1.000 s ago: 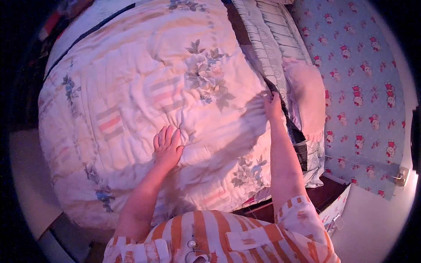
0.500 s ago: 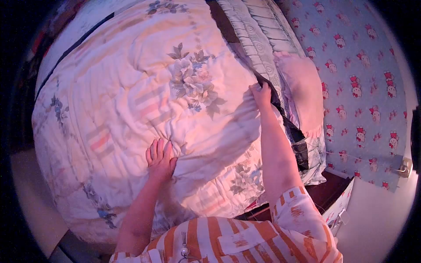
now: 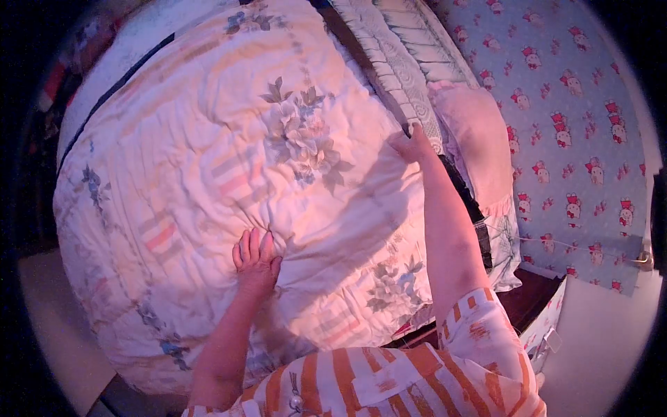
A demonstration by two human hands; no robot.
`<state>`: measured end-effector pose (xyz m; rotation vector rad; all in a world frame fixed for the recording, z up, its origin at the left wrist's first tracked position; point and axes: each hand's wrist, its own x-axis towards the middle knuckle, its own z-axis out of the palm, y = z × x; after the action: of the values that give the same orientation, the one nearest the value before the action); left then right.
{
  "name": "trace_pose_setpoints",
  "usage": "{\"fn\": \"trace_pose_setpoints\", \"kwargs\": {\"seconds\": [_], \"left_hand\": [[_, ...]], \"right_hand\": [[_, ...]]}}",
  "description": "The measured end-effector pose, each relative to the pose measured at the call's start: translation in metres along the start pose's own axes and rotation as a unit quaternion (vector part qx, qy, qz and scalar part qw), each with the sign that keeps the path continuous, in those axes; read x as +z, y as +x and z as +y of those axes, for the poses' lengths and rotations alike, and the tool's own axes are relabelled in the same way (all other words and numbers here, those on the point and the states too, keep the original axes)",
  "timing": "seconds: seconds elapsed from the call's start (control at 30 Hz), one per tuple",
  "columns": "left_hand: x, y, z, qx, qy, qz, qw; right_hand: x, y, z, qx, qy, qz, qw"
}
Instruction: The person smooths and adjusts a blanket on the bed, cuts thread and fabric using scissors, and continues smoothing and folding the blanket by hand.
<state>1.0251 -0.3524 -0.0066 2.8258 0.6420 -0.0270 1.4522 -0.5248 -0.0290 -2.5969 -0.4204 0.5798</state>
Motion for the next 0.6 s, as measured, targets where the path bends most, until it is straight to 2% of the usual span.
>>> {"fn": "trace_pose_setpoints", "kwargs": {"seconds": [0.03,0.07,0.13,0.17,0.23,0.3,0.33,0.37,0.4,0.43,0.47,0.53,0.57,0.6], "left_hand": [[0.000,0.001,0.000,0.001,0.001,0.002,1.000],[0.000,0.001,0.000,0.003,-0.009,0.001,1.000],[-0.002,0.001,-0.001,0.008,-0.017,0.001,1.000],[-0.002,0.001,-0.001,0.015,-0.023,0.004,1.000],[-0.009,0.001,0.002,0.018,-0.026,0.006,0.999],[-0.024,0.011,0.007,0.004,-0.047,0.011,0.999],[-0.021,0.022,0.005,0.002,-0.042,0.008,0.999],[-0.013,0.036,0.002,-0.068,-0.242,-0.004,0.968],[-0.008,0.053,0.001,-0.136,-0.433,-0.010,0.891],[-0.018,0.075,0.016,-0.198,-0.556,0.013,0.807],[-0.032,0.097,0.034,-0.255,-0.663,0.035,0.703],[-0.045,0.133,0.042,-0.269,-0.819,-0.057,0.503],[-0.043,0.144,0.046,-0.274,-0.817,-0.057,0.504],[-0.039,0.155,0.050,-0.289,-0.782,-0.077,0.547]], "right_hand": [[0.005,0.007,0.007,-0.005,-0.065,0.008,0.998],[0.003,0.004,0.003,-0.006,-0.064,0.008,0.998],[-0.001,-0.002,-0.007,-0.056,-0.033,-0.075,0.995],[-0.006,-0.014,-0.024,-0.057,-0.032,-0.075,0.995],[-0.014,-0.062,-0.079,-0.196,-0.240,0.025,0.950],[0.003,-0.104,-0.120,-0.167,-0.180,0.065,0.967],[0.018,-0.115,-0.131,-0.197,-0.183,0.098,0.958],[0.033,-0.128,-0.140,-0.225,-0.185,0.129,0.948],[0.050,-0.139,-0.147,-0.248,-0.183,0.147,0.940],[0.065,-0.148,-0.154,-0.271,-0.182,0.167,0.930],[0.075,-0.166,-0.168,-0.264,-0.167,0.146,0.939],[0.094,-0.190,-0.179,-0.259,-0.147,0.122,0.947],[0.110,-0.197,-0.172,-0.300,-0.152,0.143,0.931],[0.122,-0.200,-0.168,-0.342,-0.157,0.165,0.912]]}}
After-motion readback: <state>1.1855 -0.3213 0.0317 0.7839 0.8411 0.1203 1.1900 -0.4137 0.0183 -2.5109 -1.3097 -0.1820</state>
